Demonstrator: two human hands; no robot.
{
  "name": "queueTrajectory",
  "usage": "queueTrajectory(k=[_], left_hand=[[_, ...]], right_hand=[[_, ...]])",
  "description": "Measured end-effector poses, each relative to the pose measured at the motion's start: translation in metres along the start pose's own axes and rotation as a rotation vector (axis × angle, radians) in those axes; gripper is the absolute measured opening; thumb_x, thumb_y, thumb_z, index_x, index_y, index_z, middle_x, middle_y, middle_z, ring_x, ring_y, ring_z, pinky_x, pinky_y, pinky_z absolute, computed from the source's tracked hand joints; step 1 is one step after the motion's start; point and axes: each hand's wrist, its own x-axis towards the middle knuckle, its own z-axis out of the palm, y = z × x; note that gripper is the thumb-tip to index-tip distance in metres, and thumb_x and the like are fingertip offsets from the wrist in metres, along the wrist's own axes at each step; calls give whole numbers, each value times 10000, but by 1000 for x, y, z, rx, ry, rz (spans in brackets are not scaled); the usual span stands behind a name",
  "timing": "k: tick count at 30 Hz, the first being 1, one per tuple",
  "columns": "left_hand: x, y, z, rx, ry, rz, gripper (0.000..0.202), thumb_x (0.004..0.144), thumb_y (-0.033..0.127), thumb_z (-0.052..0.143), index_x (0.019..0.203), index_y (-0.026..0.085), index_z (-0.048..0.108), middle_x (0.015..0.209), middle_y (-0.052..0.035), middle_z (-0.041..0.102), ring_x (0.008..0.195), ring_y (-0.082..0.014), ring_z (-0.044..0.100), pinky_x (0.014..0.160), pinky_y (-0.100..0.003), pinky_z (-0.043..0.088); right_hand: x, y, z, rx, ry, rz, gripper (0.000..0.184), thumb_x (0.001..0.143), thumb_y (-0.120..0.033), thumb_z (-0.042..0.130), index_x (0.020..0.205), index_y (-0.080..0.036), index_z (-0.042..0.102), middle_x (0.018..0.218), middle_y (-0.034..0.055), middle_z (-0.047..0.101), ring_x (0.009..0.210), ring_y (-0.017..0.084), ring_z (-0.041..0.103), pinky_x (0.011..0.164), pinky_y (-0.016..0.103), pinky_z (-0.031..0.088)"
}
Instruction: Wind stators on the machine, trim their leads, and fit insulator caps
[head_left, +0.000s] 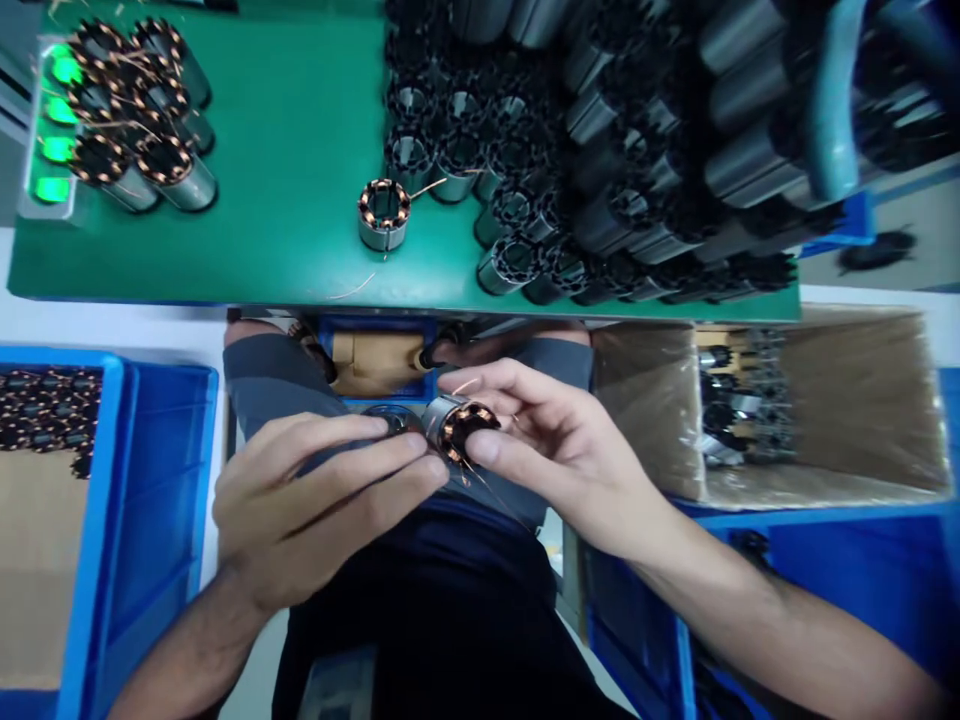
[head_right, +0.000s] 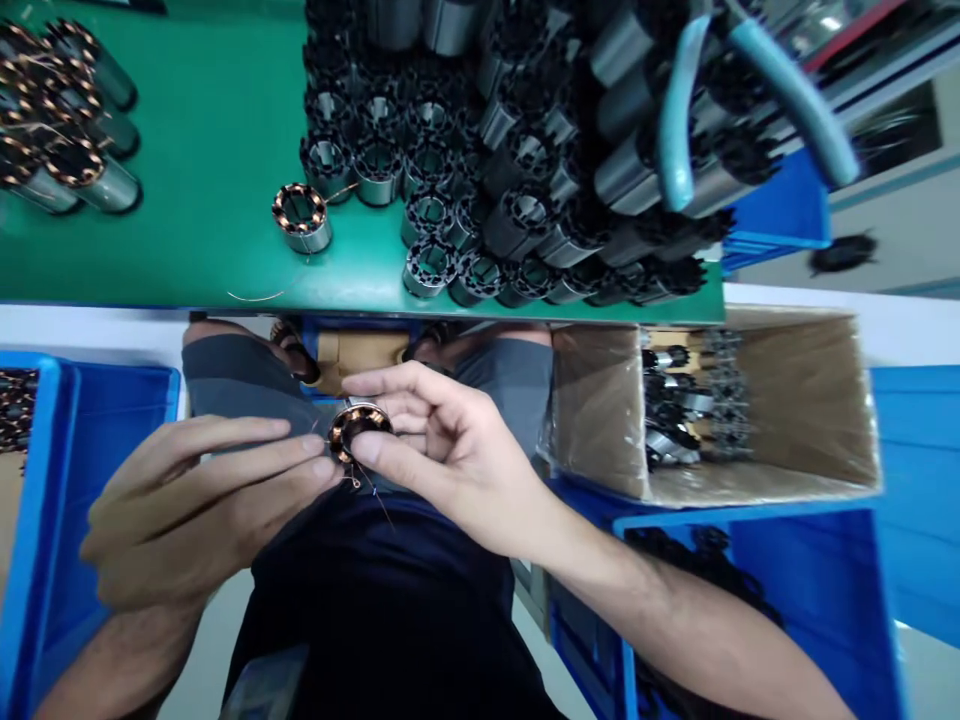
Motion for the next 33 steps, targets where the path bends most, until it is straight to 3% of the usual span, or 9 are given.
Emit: queueTrajectory(k=[3, 7, 9, 12, 14, 18, 23, 28, 33], left_hand=[[-6, -4, 10, -2, -18, 60, 185, 1043, 133, 967, 1172, 248, 901, 1019, 56, 952, 930, -162, 909, 865, -329, 641], [-30, -19, 43, -57, -178, -160, 158, 1122, 208, 870, 980, 277, 858, 899, 81, 919, 795, -161, 878, 915, -368, 637], [-38, -26, 51, -102, -144, -309, 170, 1116, 203, 865, 964, 277, 886, 922, 64, 935, 771, -169, 869, 959, -381, 656], [-27, -22, 45, -279, 65, -506, 70, 1048, 229, 962, 1079, 290, 951, 1042, 16, 955, 898, -190, 881, 955, -362, 672], [-9, -11, 36, -374, 142, -503, 205, 986, 280, 1042, 1175, 303, 965, 1160, -13, 949, 1042, -219, 875, 984, -367, 677], [8, 4, 37, -570, 126, -548, 84, 1034, 248, 993, 1051, 312, 942, 1282, -16, 914, 1247, -232, 831, 1182, -396, 627], [-22, -12, 64, -854, 79, -852, 164, 1103, 370, 939, 958, 293, 933, 1263, -50, 927, 1249, -240, 848, 1153, -376, 617], [-11, -12, 50, -882, -4, -675, 48, 1070, 380, 988, 1104, 347, 986, 1135, -39, 932, 1163, -246, 851, 1150, -415, 641], [-2, 1, 43, -763, -49, -578, 122, 1142, 349, 883, 1044, 279, 907, 1089, -69, 888, 1093, -255, 831, 1109, -459, 684]], right_hand=[[0, 2, -3, 73, 36, -40, 350, 984, -254, 1070, 1289, -294, 904, 1109, -26, 941, 968, 88, 898, 921, 153, 721], [-1, 0, -11, 90, 60, -126, 332, 1030, -392, 1037, 1322, -311, 900, 1132, 3, 950, 954, 137, 912, 917, 239, 759], [-4, -2, -13, 19, 94, -156, 377, 1009, -407, 1052, 1333, -307, 886, 1143, 21, 951, 953, 161, 917, 908, 264, 766], [-7, 0, -11, -130, 138, -154, 436, 969, -389, 1080, 1332, -290, 858, 1112, 35, 945, 979, 193, 924, 894, 276, 762], [-6, 4, -7, -177, 128, -141, 442, 959, -368, 1086, 1321, -281, 848, 1102, 30, 938, 990, 188, 918, 877, 258, 749], [-3, 10, -4, -98, 82, -129, 414, 985, -334, 1066, 1329, -284, 841, 1094, 7, 925, 970, 157, 905, 869, 224, 726], [-11, 10, -15, 46, -42, -103, 438, 1055, -348, 998, 1450, -309, 814, 1110, -3, 916, 965, 158, 908, 882, 239, 726], [-13, 23, -20, -19, -118, -68, 554, 999, -191, 1014, 1498, -262, 784, 1127, 13, 905, 986, 150, 911, 884, 202, 707], [-10, 36, -21, -48, -146, -84, 625, 971, -105, 999, 1534, -251, 771, 1140, 20, 889, 1013, 147, 904, 928, 212, 717]])
